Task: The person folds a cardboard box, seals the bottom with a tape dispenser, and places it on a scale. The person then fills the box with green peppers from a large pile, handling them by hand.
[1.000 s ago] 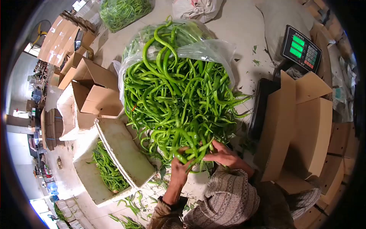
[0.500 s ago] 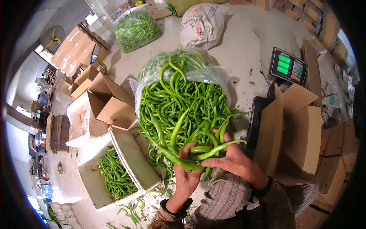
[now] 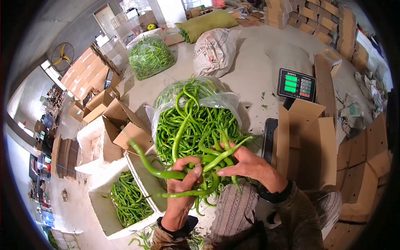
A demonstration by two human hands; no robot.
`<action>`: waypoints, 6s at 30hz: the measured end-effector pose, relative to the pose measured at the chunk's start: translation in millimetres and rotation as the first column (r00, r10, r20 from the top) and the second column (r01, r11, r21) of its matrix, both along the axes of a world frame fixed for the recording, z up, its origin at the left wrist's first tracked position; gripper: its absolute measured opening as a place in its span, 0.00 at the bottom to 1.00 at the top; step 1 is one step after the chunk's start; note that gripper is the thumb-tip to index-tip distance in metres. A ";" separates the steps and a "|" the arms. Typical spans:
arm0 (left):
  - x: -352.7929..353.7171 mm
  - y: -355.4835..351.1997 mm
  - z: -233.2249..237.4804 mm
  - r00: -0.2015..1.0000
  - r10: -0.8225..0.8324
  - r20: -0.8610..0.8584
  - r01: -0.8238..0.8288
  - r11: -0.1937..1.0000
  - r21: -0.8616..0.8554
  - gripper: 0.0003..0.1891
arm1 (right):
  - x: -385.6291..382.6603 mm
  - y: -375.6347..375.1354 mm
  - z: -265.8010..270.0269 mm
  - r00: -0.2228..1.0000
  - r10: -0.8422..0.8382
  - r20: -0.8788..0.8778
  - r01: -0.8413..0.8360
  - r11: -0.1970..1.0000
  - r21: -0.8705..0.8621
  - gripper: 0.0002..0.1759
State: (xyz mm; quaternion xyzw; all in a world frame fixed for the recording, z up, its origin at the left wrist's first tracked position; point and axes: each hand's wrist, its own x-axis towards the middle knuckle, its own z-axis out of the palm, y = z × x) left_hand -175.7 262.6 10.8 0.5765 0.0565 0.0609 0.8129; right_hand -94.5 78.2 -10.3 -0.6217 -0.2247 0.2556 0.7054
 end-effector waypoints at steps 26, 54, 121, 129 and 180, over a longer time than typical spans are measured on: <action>8.2 5.1 1.7 0.970 0.156 0.184 -0.146 0.987 -0.068 0.31 | -12.2 -73.1 -21.4 0.900 0.107 -0.422 0.288 0.581 0.761 0.27; 69.9 -129.9 41.6 0.849 -0.502 0.162 0.436 0.494 -0.752 0.19 | -71.7 -137.8 45.3 0.861 -0.068 -0.504 0.264 0.907 0.328 0.30; 73.9 -294.7 -17.1 0.817 -0.573 0.062 0.575 0.817 -0.027 0.08 | -84.2 -255.9 3.6 0.728 -0.667 -0.156 0.676 0.736 0.008 0.24; 108.9 -157.1 8.8 0.991 -0.136 -0.016 0.135 0.953 0.270 0.13 | -70.2 -284.2 -41.4 0.791 -0.413 -0.451 0.611 0.496 0.617 0.24; -76.6 178.8 -240.9 0.976 0.213 -0.035 -0.096 0.575 0.813 0.12 | -57.5 -248.1 -57.3 0.780 -0.608 0.146 0.624 0.741 -0.248 0.27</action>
